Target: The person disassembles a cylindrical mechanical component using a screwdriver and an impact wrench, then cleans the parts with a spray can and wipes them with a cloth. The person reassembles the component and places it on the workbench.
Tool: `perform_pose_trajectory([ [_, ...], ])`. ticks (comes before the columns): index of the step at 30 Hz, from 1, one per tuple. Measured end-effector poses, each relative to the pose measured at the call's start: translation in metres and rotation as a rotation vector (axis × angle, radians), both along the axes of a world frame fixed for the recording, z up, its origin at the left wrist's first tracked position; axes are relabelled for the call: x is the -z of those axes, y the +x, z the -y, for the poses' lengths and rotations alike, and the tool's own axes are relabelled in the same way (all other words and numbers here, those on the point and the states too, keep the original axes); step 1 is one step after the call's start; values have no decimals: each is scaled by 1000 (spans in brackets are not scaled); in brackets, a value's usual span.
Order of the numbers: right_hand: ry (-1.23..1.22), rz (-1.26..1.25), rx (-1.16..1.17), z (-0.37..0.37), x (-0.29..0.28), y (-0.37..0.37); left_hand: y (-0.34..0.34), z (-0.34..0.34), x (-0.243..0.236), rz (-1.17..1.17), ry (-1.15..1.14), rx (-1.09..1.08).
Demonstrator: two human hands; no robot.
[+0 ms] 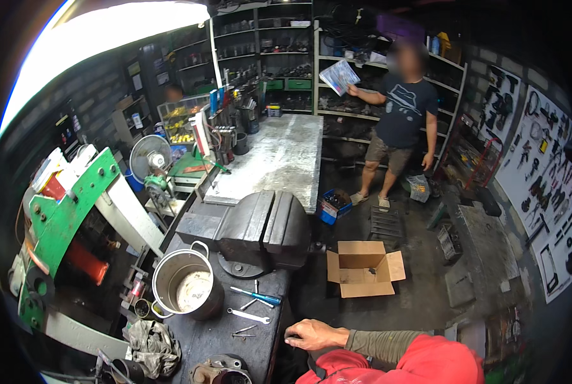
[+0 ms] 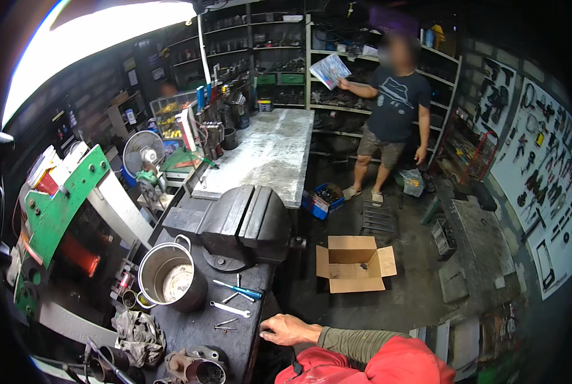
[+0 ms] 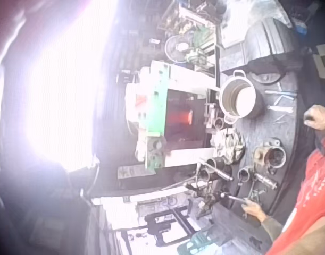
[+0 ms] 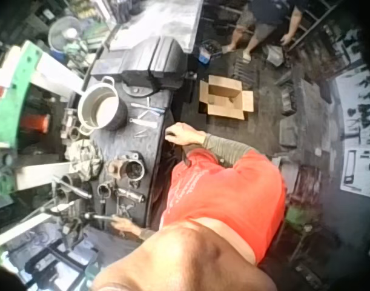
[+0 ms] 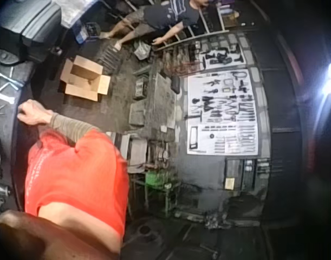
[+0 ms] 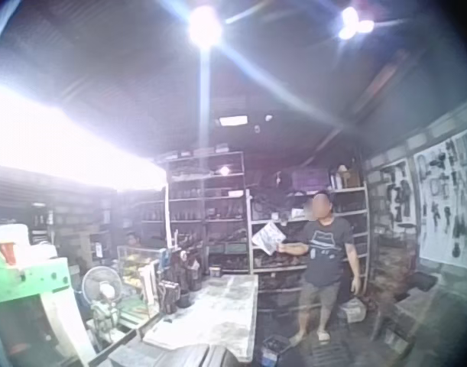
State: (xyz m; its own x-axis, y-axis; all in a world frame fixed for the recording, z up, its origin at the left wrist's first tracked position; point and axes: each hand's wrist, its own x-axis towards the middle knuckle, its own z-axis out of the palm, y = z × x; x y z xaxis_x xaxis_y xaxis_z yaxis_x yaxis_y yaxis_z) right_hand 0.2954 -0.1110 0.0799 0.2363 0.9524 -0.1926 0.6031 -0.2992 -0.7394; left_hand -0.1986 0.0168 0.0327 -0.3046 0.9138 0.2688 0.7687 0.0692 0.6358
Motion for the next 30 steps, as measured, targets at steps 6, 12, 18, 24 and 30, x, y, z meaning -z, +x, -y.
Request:
perform_pose_trajectory([
  [6,583,-232,-265,-70,-81,-47,99,87,-83,291,25,10],
  [12,678,-494,-574,-117,-146,-125,179,80,-107,519,139,189],
  [18,485,-974,-163,-120,-184,-115,237,39,-102,97,415,517],
  [24,474,-770,37,-108,-180,-32,235,42,-136,186,345,528],
  [30,338,-224,-257,-99,-172,-30,199,39,-102,247,226,298],
])
